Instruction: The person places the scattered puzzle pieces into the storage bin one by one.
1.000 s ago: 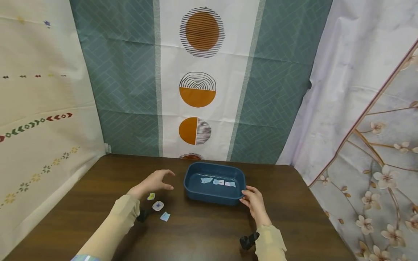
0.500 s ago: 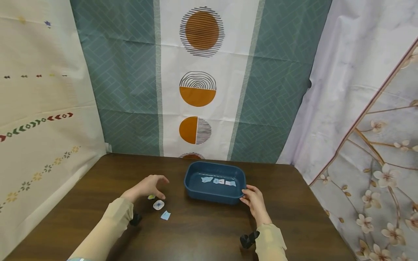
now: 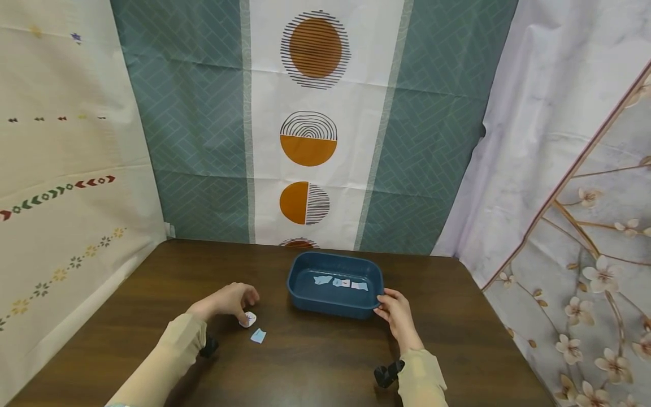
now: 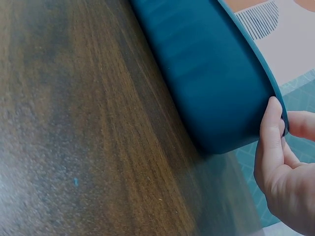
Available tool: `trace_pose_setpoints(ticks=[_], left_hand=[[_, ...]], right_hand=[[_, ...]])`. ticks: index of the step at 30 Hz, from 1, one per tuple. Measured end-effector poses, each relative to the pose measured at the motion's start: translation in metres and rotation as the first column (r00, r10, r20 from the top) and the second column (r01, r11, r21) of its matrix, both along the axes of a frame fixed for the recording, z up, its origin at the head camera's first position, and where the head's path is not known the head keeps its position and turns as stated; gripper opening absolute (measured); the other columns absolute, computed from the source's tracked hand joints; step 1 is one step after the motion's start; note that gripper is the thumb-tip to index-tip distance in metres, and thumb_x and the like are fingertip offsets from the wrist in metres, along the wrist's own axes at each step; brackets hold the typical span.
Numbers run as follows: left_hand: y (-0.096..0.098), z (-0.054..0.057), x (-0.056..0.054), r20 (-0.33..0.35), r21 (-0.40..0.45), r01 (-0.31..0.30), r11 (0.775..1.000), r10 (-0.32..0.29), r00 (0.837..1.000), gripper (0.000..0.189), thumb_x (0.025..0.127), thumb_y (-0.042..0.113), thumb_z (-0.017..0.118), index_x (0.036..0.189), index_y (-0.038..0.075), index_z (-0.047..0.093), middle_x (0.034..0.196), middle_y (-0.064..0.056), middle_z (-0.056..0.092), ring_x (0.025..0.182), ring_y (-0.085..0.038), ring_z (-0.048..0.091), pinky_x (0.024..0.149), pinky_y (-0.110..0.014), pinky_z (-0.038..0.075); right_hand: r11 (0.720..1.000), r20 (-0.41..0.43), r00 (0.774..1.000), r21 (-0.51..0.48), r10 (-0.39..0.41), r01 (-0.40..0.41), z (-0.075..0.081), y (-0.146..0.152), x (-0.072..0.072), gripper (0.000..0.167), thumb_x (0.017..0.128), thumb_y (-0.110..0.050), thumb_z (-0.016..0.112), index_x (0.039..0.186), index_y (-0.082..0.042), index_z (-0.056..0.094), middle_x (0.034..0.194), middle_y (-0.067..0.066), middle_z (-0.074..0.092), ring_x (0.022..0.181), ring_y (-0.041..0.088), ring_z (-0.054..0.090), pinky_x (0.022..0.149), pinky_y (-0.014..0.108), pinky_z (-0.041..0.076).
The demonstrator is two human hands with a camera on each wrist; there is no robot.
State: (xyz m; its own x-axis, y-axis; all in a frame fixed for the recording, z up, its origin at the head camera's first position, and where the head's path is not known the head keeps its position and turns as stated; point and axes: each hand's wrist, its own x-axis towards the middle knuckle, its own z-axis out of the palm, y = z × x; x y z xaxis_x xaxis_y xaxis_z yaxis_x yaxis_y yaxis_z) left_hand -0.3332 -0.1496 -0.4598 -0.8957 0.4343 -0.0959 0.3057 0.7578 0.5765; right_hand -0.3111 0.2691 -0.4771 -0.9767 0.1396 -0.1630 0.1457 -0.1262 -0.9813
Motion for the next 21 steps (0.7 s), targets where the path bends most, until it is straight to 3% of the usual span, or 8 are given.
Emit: trace_pose_setpoints(ticks=[5, 21], left_hand=[[0.0003, -0.0051, 0.001, 0.001, -0.032, -0.033, 0.999, 0.033, 0.999, 0.048, 0.056, 0.004, 0.093, 0.096, 0.01, 0.067, 0.091, -0.001, 0.064, 0.084, -0.017, 0.058, 0.079, -0.039, 0.051], [-0.0001, -0.0082, 0.0039, -0.017, -0.036, -0.004, 0.999, 0.003, 1.0, 0.04, 0.058, 0.004, 0.092, 0.088, 0.008, 0.066, 0.08, 0.0, 0.06, 0.073, -0.015, 0.052, 0.069, -0.033, 0.048]], right_hand=[[1.0, -0.011, 1.0, 0.004, 0.006, -0.005, -0.0001, 0.0, 0.0012, 0.045, 0.097, -0.001, 0.051, 0.136, 0.011, 0.033, 0.082, -0.001, 0.057, 0.063, 0.004, 0.053, 0.064, 0.016, 0.053], [1.0, -0.011, 1.0, -0.009, 0.001, -0.001, 0.0006, -0.0004, 0.0015, 0.045, 0.097, -0.001, 0.052, 0.136, 0.011, 0.034, 0.08, -0.002, 0.058, 0.061, 0.004, 0.053, 0.063, 0.016, 0.054]])
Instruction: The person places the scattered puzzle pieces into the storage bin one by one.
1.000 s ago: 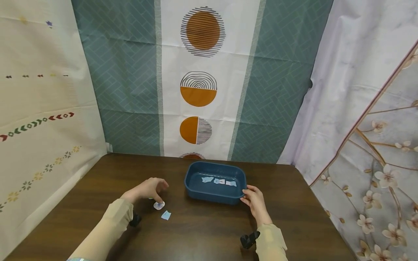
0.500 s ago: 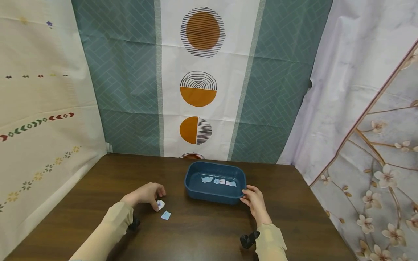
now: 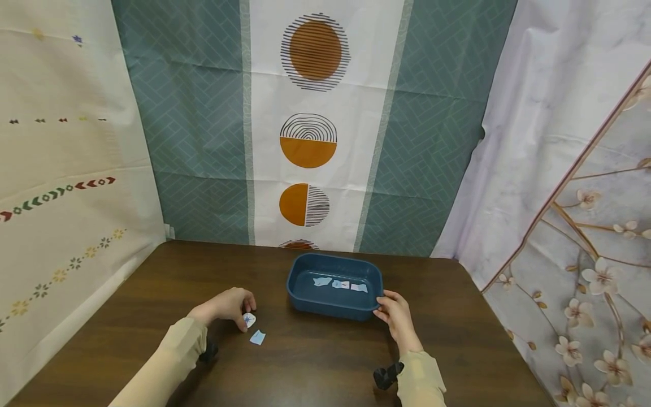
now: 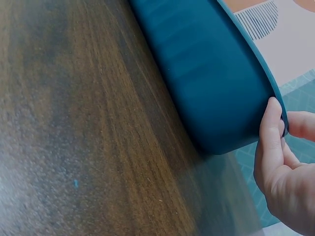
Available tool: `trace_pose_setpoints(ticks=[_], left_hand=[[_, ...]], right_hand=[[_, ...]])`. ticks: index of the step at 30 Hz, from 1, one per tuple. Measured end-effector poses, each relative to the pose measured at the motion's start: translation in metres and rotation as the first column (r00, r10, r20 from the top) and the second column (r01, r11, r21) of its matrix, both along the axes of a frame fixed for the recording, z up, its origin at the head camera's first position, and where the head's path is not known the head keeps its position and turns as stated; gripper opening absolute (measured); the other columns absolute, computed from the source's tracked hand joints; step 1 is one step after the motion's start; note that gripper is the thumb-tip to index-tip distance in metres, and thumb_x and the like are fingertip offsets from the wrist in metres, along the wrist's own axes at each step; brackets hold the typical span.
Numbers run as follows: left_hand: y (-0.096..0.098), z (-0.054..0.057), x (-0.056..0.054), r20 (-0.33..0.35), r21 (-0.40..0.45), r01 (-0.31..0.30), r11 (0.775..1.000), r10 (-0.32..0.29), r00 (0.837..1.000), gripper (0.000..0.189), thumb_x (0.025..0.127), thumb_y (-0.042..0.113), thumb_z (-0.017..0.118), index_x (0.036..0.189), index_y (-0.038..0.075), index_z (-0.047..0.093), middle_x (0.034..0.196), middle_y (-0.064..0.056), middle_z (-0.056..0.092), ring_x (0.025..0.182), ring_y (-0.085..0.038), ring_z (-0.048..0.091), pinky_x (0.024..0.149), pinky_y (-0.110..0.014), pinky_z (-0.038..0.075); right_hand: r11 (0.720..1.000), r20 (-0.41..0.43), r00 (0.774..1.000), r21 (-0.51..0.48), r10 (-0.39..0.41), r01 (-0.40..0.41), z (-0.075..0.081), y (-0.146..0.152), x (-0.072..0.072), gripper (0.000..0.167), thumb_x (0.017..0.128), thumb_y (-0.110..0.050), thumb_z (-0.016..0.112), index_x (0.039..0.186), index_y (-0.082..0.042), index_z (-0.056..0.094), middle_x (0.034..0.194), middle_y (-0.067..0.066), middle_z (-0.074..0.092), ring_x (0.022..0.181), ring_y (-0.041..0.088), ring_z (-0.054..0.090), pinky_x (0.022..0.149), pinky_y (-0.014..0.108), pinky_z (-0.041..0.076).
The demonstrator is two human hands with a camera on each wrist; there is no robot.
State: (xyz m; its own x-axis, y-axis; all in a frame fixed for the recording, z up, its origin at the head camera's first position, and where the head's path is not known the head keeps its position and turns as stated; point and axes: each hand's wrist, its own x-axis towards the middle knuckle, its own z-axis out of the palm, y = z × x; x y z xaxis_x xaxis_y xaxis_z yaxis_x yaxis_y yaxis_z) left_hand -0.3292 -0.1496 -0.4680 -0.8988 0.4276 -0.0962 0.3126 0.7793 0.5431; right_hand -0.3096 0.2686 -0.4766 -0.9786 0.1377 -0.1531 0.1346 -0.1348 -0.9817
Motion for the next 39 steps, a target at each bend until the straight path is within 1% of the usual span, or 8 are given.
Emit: trace_pose_setpoints(ticks=[5, 12, 15, 20, 23, 29, 34, 39], left_hand=[[0.001, 0.001, 0.0, -0.001, -0.006, 0.002, 1.0, -0.002, 1.0, 0.038, 0.059, 0.004, 0.092, 0.087, 0.008, 0.066, 0.079, 0.0, 0.06, 0.072, -0.014, 0.052, 0.068, -0.032, 0.048], [0.004, 0.0, -0.002, -0.004, -0.005, -0.007, 1.0, 0.007, 1.0, 0.038, 0.06, 0.004, 0.091, 0.089, 0.009, 0.065, 0.08, 0.0, 0.06, 0.073, -0.015, 0.052, 0.068, -0.033, 0.047], [0.006, 0.001, -0.004, -0.018, 0.008, -0.01, 1.0, 0.01, 1.0, 0.042, 0.06, 0.002, 0.09, 0.092, 0.008, 0.063, 0.083, -0.001, 0.06, 0.074, -0.016, 0.052, 0.068, -0.034, 0.047], [0.012, 0.004, -0.007, -0.01, 0.039, -0.027, 0.999, 0.028, 1.0, 0.051, 0.062, -0.001, 0.088, 0.103, 0.005, 0.057, 0.085, -0.002, 0.059, 0.076, -0.016, 0.052, 0.07, -0.034, 0.046], [0.015, 0.007, -0.009, -0.022, 0.05, -0.014, 0.999, 0.015, 1.0, 0.053, 0.062, -0.002, 0.087, 0.104, 0.003, 0.055, 0.086, -0.003, 0.059, 0.076, -0.016, 0.052, 0.071, -0.034, 0.047], [0.021, 0.01, -0.016, -0.046, 0.084, 0.033, 0.996, -0.029, 0.999, 0.05, 0.062, -0.003, 0.087, 0.098, 0.002, 0.053, 0.087, -0.004, 0.059, 0.075, -0.016, 0.051, 0.068, -0.03, 0.045], [0.028, 0.016, -0.023, -0.073, 0.098, 0.049, 0.994, -0.042, 0.996, 0.047, 0.063, -0.004, 0.086, 0.094, 0.005, 0.051, 0.086, -0.003, 0.056, 0.075, -0.016, 0.049, 0.066, -0.029, 0.044], [0.036, 0.028, -0.027, -0.102, 0.111, 0.03, 0.993, -0.019, 0.995, 0.045, 0.064, -0.005, 0.084, 0.093, 0.007, 0.051, 0.085, -0.004, 0.054, 0.076, -0.017, 0.048, 0.067, -0.029, 0.043]], right_hand=[[1.0, 0.002, 1.0, -0.005, 0.0, 0.0, 0.001, 0.001, 0.001, 0.046, 0.097, -0.001, 0.051, 0.137, 0.011, 0.033, 0.079, -0.002, 0.057, 0.062, 0.003, 0.052, 0.063, 0.016, 0.054], [1.0, 0.015, 1.0, 0.003, -0.005, 0.005, -0.002, 0.003, -0.001, 0.046, 0.097, -0.001, 0.051, 0.138, 0.01, 0.032, 0.081, -0.002, 0.057, 0.062, 0.004, 0.052, 0.065, 0.016, 0.054], [1.0, 0.012, 1.0, 0.007, -0.005, 0.005, -0.003, 0.003, -0.001, 0.046, 0.097, -0.001, 0.05, 0.138, 0.011, 0.033, 0.08, -0.002, 0.057, 0.062, 0.004, 0.052, 0.065, 0.016, 0.054], [1.0, -0.001, 1.0, 0.017, -0.009, 0.009, -0.004, 0.002, 0.0, 0.045, 0.097, -0.001, 0.05, 0.138, 0.012, 0.033, 0.082, -0.001, 0.057, 0.064, 0.005, 0.052, 0.065, 0.016, 0.054], [1.0, -0.008, 1.0, 0.023, -0.011, 0.011, -0.004, 0.002, 0.0, 0.045, 0.097, -0.001, 0.05, 0.137, 0.012, 0.034, 0.082, -0.001, 0.057, 0.064, 0.005, 0.052, 0.065, 0.016, 0.054], [1.0, -0.018, 1.0, 0.009, -0.012, 0.013, -0.004, 0.002, -0.001, 0.045, 0.097, -0.001, 0.051, 0.136, 0.012, 0.035, 0.082, 0.0, 0.057, 0.064, 0.006, 0.052, 0.065, 0.016, 0.054], [1.0, -0.019, 1.0, -0.007, -0.009, 0.009, -0.005, 0.002, -0.001, 0.046, 0.096, -0.001, 0.053, 0.136, 0.012, 0.034, 0.08, -0.001, 0.056, 0.064, 0.006, 0.052, 0.064, 0.016, 0.054], [1.0, -0.017, 1.0, -0.009, -0.004, 0.004, -0.004, 0.001, -0.001, 0.047, 0.096, -0.001, 0.053, 0.137, 0.011, 0.033, 0.079, -0.002, 0.055, 0.064, 0.005, 0.052, 0.064, 0.016, 0.054]])
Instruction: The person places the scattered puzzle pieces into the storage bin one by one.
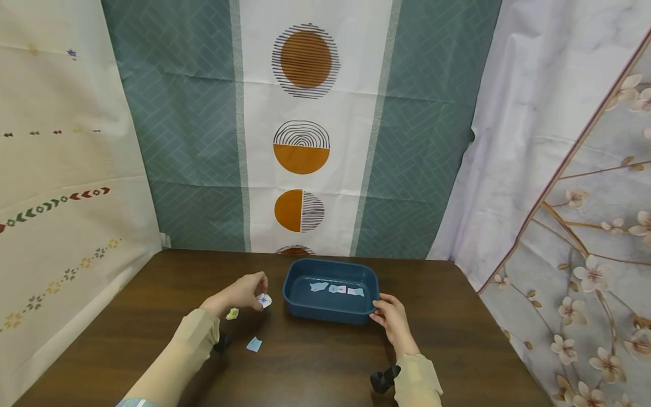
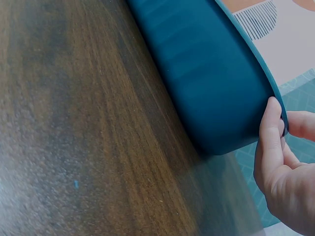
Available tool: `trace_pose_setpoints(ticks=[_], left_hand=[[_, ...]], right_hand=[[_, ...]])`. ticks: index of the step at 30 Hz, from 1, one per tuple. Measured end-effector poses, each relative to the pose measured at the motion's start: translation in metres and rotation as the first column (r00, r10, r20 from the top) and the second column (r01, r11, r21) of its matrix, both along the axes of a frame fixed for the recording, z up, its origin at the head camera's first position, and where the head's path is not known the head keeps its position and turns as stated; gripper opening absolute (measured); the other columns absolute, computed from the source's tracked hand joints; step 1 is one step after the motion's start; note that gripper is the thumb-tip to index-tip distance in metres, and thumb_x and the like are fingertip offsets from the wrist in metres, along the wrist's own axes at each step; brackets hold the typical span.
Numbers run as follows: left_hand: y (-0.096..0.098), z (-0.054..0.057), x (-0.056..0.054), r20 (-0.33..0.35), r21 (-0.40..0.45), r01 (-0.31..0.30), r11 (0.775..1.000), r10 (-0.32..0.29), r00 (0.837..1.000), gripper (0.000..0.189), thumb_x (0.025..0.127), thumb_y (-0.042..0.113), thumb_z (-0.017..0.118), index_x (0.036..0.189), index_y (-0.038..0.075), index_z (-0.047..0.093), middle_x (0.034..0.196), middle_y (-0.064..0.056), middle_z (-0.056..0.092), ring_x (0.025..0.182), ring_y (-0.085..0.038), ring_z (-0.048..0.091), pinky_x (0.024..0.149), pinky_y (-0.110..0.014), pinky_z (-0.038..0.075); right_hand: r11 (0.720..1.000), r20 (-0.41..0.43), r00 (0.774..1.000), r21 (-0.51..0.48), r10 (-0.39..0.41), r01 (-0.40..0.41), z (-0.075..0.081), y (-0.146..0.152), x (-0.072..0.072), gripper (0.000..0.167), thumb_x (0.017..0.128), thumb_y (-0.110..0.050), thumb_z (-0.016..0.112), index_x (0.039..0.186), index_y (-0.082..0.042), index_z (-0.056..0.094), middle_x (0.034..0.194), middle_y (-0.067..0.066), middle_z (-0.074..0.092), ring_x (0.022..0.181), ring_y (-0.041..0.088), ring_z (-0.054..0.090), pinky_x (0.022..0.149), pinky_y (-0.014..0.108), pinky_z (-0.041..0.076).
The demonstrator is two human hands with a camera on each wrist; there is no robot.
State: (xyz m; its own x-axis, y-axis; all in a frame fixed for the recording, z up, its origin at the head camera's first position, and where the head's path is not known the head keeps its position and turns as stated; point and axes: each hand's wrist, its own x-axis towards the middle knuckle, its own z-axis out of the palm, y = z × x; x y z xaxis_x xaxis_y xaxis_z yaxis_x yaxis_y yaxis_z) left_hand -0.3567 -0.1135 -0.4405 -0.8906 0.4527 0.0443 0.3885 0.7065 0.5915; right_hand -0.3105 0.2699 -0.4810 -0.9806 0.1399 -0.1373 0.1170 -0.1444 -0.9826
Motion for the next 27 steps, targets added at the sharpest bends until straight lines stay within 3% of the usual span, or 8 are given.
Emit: trace_pose_setpoints(ticks=[9, 16, 27], left_hand=[[0.022, 0.024, -0.008, -0.059, -0.007, -0.017, 1.0, 0.017, 0.998, 0.041, 0.068, -0.002, 0.081, 0.095, 0.007, 0.051, 0.084, -0.005, 0.053, 0.077, -0.019, 0.049, 0.07, -0.03, 0.045], [0.045, 0.036, -0.016, -0.07, -0.002, -0.024, 1.0, 0.024, 0.997, 0.039, 0.071, 0.001, 0.082, 0.096, 0.007, 0.052, 0.085, -0.005, 0.053, 0.077, -0.019, 0.05, 0.07, -0.029, 0.046], [0.095, 0.046, -0.021, -0.074, 0.001, 0.054, 0.999, -0.053, 0.996, 0.038, 0.075, 0.002, 0.082, 0.096, 0.006, 0.051, 0.087, -0.007, 0.052, 0.079, -0.019, 0.048, 0.071, -0.03, 0.047]], right_hand=[[1.0, 0.006, 1.0, -0.004, -0.006, 0.006, -0.001, 0.001, 0.0, 0.047, 0.096, -0.001, 0.052, 0.137, 0.012, 0.032, 0.078, -0.001, 0.056, 0.062, 0.005, 0.053, 0.065, 0.017, 0.054], [1.0, -0.002, 1.0, -0.004, -0.004, 0.004, -0.001, 0.001, 0.0, 0.048, 0.097, -0.002, 0.052, 0.138, 0.012, 0.032, 0.079, -0.001, 0.057, 0.063, 0.005, 0.053, 0.065, 0.018, 0.054], [1.0, -0.005, 1.0, 0.005, -0.004, 0.004, -0.001, 0.001, 0.0, 0.05, 0.096, -0.002, 0.053, 0.139, 0.012, 0.032, 0.08, -0.001, 0.057, 0.063, 0.005, 0.053, 0.066, 0.018, 0.055]])
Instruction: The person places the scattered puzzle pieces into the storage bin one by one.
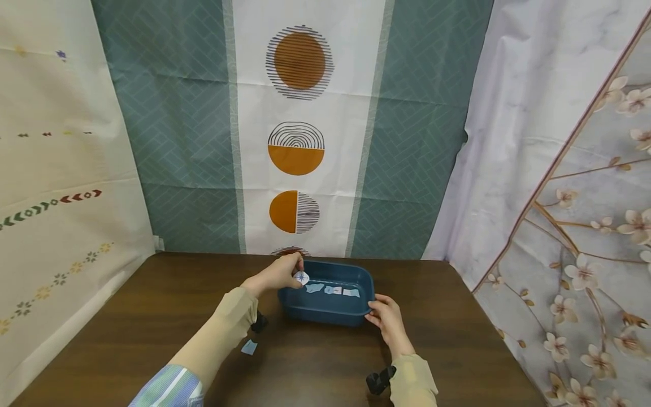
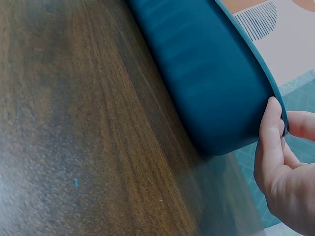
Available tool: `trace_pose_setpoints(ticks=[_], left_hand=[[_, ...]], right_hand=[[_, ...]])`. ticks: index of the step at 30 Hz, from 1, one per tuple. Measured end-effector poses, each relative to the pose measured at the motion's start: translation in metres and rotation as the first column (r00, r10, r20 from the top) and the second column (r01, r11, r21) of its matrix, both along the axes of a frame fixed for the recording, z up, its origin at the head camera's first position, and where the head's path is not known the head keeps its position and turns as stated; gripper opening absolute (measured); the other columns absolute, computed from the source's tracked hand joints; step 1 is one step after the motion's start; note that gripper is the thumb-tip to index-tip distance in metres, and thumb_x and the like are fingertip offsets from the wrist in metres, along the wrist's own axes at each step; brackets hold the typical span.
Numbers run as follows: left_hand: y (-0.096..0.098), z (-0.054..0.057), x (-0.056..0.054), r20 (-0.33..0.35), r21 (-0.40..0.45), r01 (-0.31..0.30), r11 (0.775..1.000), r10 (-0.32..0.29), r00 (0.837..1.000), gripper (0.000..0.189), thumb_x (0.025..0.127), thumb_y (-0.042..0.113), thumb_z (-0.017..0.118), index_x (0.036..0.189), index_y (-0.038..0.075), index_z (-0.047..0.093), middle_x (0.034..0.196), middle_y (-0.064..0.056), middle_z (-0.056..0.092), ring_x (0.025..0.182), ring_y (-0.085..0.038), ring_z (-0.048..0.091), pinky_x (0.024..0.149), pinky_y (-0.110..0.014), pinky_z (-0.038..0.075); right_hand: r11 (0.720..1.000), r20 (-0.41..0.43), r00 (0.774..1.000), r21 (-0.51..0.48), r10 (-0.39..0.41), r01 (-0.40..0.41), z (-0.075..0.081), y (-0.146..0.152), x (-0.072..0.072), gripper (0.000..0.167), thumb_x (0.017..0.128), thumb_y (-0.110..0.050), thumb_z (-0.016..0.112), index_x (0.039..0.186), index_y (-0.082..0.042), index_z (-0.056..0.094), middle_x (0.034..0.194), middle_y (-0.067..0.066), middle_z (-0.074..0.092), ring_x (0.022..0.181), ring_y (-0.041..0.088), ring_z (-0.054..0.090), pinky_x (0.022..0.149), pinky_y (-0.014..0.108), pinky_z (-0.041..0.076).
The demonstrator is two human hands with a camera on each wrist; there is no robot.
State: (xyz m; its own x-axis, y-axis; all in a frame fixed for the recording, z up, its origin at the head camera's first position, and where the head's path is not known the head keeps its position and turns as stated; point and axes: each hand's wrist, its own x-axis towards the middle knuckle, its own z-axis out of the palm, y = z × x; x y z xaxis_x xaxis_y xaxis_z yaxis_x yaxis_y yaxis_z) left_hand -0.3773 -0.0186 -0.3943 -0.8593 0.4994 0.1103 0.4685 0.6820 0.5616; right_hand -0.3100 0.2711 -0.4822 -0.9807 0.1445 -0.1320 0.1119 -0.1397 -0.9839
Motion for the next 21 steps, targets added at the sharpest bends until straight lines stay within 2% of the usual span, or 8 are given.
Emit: trace_pose_setpoints(ticks=[9, 15, 21], left_hand=[[0.035, -0.006, -0.008, 0.016, -0.027, 0.064, 0.998, -0.064, 0.998, 0.035, 0.078, 0.005, 0.08, 0.096, 0.007, 0.05, 0.084, -0.005, 0.048, 0.074, -0.017, 0.045, 0.066, -0.027, 0.04], [0.054, -0.017, -0.012, 0.054, -0.036, 0.066, 0.997, -0.064, 0.996, 0.035, 0.08, 0.006, 0.08, 0.095, 0.009, 0.049, 0.083, -0.003, 0.047, 0.074, -0.017, 0.044, 0.067, -0.027, 0.039], [0.073, -0.028, -0.018, 0.052, -0.047, 0.084, 0.995, -0.082, 0.995, 0.036, 0.079, 0.008, 0.081, 0.096, 0.01, 0.05, 0.085, -0.001, 0.05, 0.075, -0.014, 0.045, 0.068, -0.025, 0.042]], right_hand=[[1.0, -0.003, 1.0, -0.008, 0.0, 0.0, 0.002, -0.002, -0.001, 0.046, 0.097, -0.002, 0.052, 0.137, 0.012, 0.034, 0.078, -0.002, 0.057, 0.063, 0.005, 0.053, 0.065, 0.018, 0.054], [1.0, -0.005, 1.0, -0.015, -0.004, 0.004, 0.001, -0.002, -0.002, 0.046, 0.096, -0.001, 0.053, 0.135, 0.012, 0.035, 0.077, -0.001, 0.057, 0.062, 0.005, 0.053, 0.063, 0.017, 0.054], [1.0, 0.0, 1.0, -0.002, -0.017, 0.017, 0.001, -0.003, -0.001, 0.044, 0.095, -0.001, 0.054, 0.134, 0.012, 0.037, 0.079, 0.0, 0.057, 0.063, 0.006, 0.052, 0.063, 0.017, 0.054]])
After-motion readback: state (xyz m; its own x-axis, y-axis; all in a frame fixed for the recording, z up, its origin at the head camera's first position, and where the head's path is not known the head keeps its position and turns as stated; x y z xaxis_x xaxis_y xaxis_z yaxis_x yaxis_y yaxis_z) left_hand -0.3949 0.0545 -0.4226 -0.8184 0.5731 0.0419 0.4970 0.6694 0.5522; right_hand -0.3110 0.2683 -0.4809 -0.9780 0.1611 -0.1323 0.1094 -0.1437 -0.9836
